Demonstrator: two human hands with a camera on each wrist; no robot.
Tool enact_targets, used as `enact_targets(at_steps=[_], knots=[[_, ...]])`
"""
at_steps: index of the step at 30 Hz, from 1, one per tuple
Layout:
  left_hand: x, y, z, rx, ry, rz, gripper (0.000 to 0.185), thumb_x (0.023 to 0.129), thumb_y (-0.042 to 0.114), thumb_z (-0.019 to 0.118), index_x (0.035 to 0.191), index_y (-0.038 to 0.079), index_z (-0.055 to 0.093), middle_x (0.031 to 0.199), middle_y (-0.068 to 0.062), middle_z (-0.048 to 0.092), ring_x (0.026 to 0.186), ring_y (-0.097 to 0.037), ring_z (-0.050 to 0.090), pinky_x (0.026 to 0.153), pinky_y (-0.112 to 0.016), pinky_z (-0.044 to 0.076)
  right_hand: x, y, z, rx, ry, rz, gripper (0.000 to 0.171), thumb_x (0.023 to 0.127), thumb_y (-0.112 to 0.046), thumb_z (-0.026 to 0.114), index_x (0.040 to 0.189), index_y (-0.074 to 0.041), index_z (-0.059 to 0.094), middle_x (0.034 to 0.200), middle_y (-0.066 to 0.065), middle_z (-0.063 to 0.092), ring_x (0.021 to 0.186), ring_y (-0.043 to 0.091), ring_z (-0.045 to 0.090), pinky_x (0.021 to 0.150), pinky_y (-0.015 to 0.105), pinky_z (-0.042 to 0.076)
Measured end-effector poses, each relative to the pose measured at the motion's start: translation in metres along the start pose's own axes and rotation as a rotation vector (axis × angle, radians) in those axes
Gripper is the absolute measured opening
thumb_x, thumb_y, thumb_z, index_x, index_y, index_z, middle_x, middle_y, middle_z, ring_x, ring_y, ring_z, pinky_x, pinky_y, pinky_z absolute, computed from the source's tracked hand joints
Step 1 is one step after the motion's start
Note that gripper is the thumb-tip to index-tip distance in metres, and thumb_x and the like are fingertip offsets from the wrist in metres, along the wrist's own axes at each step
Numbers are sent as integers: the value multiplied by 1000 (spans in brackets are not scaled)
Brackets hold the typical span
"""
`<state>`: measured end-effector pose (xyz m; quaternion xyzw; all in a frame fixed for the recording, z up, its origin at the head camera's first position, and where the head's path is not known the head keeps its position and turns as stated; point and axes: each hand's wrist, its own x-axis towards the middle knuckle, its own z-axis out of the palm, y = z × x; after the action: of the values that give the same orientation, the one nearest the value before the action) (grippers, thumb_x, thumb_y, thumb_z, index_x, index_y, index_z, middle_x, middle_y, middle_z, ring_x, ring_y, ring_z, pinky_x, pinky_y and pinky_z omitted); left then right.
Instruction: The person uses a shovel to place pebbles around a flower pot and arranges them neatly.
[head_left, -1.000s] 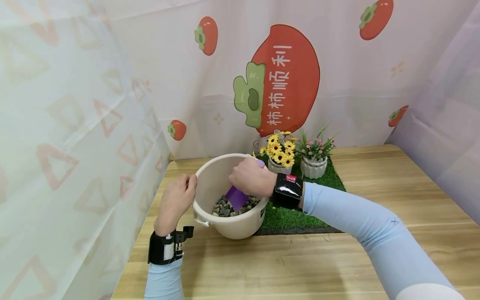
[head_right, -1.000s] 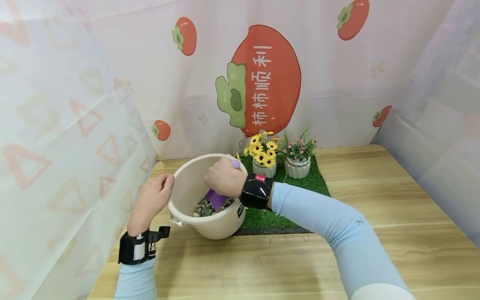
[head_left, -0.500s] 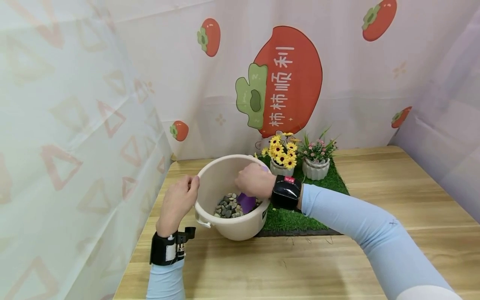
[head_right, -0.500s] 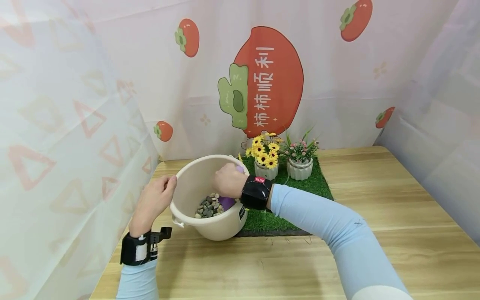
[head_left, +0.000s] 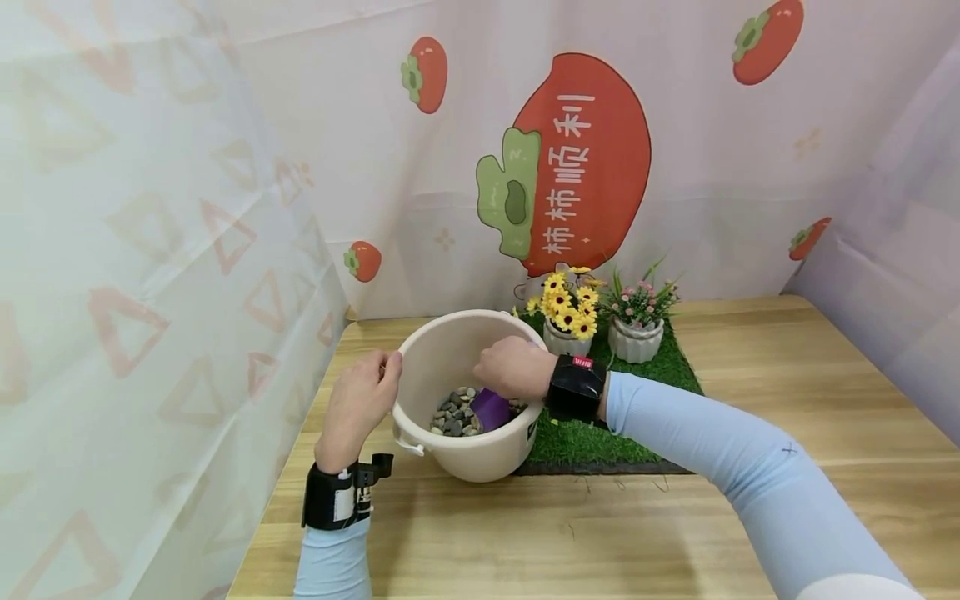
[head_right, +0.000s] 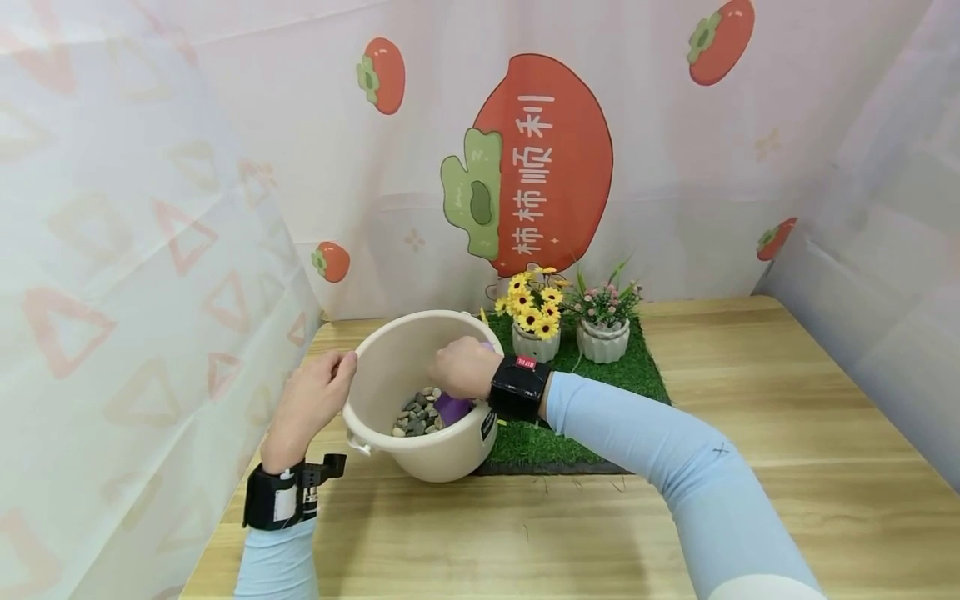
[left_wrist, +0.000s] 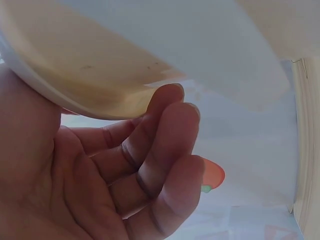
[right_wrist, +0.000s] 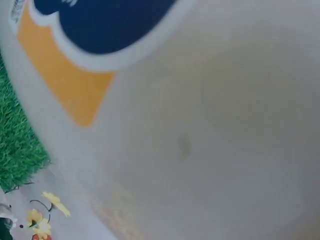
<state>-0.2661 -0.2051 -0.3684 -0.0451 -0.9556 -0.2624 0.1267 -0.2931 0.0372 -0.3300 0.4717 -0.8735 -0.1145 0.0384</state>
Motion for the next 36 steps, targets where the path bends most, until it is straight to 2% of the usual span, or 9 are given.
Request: enact_targets(at_steps=[7, 11, 13, 18, 22, 25, 27, 31, 36], knots=[[0, 1, 2, -7, 3, -2, 46, 104, 40, 35, 112, 7, 67, 94, -11, 70, 81, -27, 65, 66, -35, 47, -5, -2, -2, -138, 30, 6, 24, 90, -5, 62, 70, -19, 56, 68, -2, 63, 55, 9, 36, 48, 26, 28], [-1, 1, 0, -12, 8, 0, 45, 105, 40, 35, 112, 7, 66, 94, -11, 70, 80, -26, 65, 65, -35, 46, -5, -1, -11, -217, 82, 9, 28, 88, -6, 63, 66, -19, 55, 67, -3, 65, 53, 8, 42, 46, 27, 39], [0, 1, 0, -13, 9, -1, 45, 105, 39, 36, 112, 7, 66, 94, -12, 70, 80, -27, 65, 65, -36, 47, -5, 2, -16, -213, 81, 24, 30, 87, -5, 64, 63, -19, 51, 65, -4, 63, 54, 8, 42, 47, 28, 41], [0, 1, 0, -17, 2, -4, 44, 105, 38, 36, 114, 7, 66, 98, -12, 71, 85, -29, 67, 71, -40, 49, -3, 9, -23, -118, 1, 42, 34, 85, 0, 63, 63, -18, 43, 63, -5, 47, 59, 10, 36, 51, 27, 32], [0, 1, 1, -21, 0, -4, 44, 105, 37, 36, 115, 7, 66, 99, -12, 71, 87, -29, 67, 73, -42, 50, -1, 10, -18, 22, -53, 0, 18, 84, -2, 67, 74, -16, 61, 71, -4, 60, 65, 12, 47, 60, 27, 39], [0, 3, 3, -23, -1, -7, 44, 105, 37, 36, 115, 6, 66, 99, -12, 71, 87, -29, 67, 72, -42, 50, 3, 13, -9, 114, -123, -17, 8, 85, -10, 72, 83, -15, 66, 78, -2, 65, 70, 13, 53, 66, 27, 42], [0, 4, 3, -20, -4, -11, 44, 105, 37, 36, 115, 6, 66, 99, -12, 71, 86, -29, 67, 72, -41, 50, 8, 16, -2, 162, -198, -9, 15, 87, -17, 73, 77, -16, 62, 72, -4, 59, 66, 12, 49, 63, 26, 39], [0, 5, 3, -23, -16, -16, 42, 104, 34, 36, 114, 5, 66, 99, -13, 71, 84, -28, 66, 68, -38, 49, 16, 23, 11, 239, -321, 3, 41, 92, -27, 70, 60, -20, 44, 59, -6, 34, 54, 9, 31, 54, 25, 24], [0, 6, 1, -26, -27, -25, 39, 104, 30, 37, 111, 4, 65, 96, -14, 70, 82, -26, 66, 64, -34, 47, 18, 26, 18, 299, -342, -40, 42, 94, -28, 66, 58, -20, 46, 56, -7, 31, 52, 9, 27, 55, 25, 22]])
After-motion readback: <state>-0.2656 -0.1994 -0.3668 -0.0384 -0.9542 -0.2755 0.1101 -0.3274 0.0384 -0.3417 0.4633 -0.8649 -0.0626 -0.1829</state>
